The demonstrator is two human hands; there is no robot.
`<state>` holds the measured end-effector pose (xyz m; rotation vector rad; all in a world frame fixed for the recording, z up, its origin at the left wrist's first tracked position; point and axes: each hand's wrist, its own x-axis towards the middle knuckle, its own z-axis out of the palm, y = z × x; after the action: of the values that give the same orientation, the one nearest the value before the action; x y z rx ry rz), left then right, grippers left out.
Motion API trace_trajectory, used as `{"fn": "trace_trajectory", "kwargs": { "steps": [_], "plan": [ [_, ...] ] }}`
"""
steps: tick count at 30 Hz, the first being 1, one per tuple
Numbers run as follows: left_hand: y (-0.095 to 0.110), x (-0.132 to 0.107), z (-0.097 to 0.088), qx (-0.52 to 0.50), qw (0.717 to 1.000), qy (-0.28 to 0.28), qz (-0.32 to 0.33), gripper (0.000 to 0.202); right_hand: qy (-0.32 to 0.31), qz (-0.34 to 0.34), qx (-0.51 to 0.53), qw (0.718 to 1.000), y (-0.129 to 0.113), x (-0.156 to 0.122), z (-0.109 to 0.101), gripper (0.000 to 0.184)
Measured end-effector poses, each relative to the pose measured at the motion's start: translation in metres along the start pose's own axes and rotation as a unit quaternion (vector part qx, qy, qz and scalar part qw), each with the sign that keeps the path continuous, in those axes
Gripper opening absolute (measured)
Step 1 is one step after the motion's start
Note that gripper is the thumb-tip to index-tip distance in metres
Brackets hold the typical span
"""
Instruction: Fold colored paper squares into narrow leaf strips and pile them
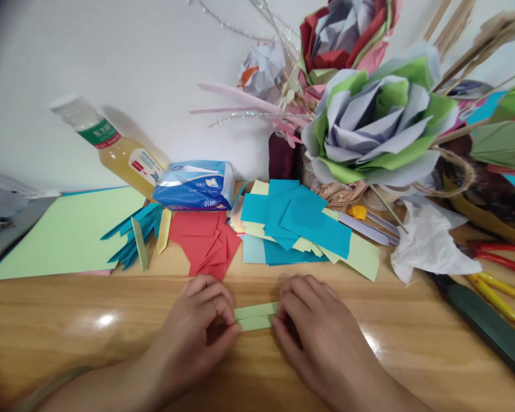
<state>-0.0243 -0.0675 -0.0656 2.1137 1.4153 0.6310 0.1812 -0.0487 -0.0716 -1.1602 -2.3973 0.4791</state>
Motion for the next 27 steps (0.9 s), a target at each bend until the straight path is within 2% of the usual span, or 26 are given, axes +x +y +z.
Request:
{"fn": "trace_trajectory", "kwargs": {
  "steps": [13,19,22,25,27],
  "plan": [
    [0.003,0.001,-0.003,0.03,0.998,-0.055,-0.005,0.015,-0.016,0.0,-0.017,1.0,0.002,-0.001,0.001,0.013],
    [-0.002,0.0,-0.007,0.038,0.996,-0.068,0.052,0.036,-0.006,-0.036,-0.015,0.999,0.006,0.0,-0.002,0.015],
    [-0.005,0.001,-0.011,0.033,0.994,-0.075,0.069,0.037,0.014,-0.081,-0.054,0.995,0.007,-0.001,-0.004,0.024],
    [-0.008,0.005,-0.019,0.032,0.991,-0.1,0.078,0.041,0.015,-0.188,-0.085,0.978,0.006,-0.002,-0.004,0.033],
    [-0.01,0.008,-0.024,0.021,0.989,-0.119,0.086,0.045,0.024,-0.225,-0.074,0.971,0.004,-0.003,-0.003,0.036]
  ]
}}
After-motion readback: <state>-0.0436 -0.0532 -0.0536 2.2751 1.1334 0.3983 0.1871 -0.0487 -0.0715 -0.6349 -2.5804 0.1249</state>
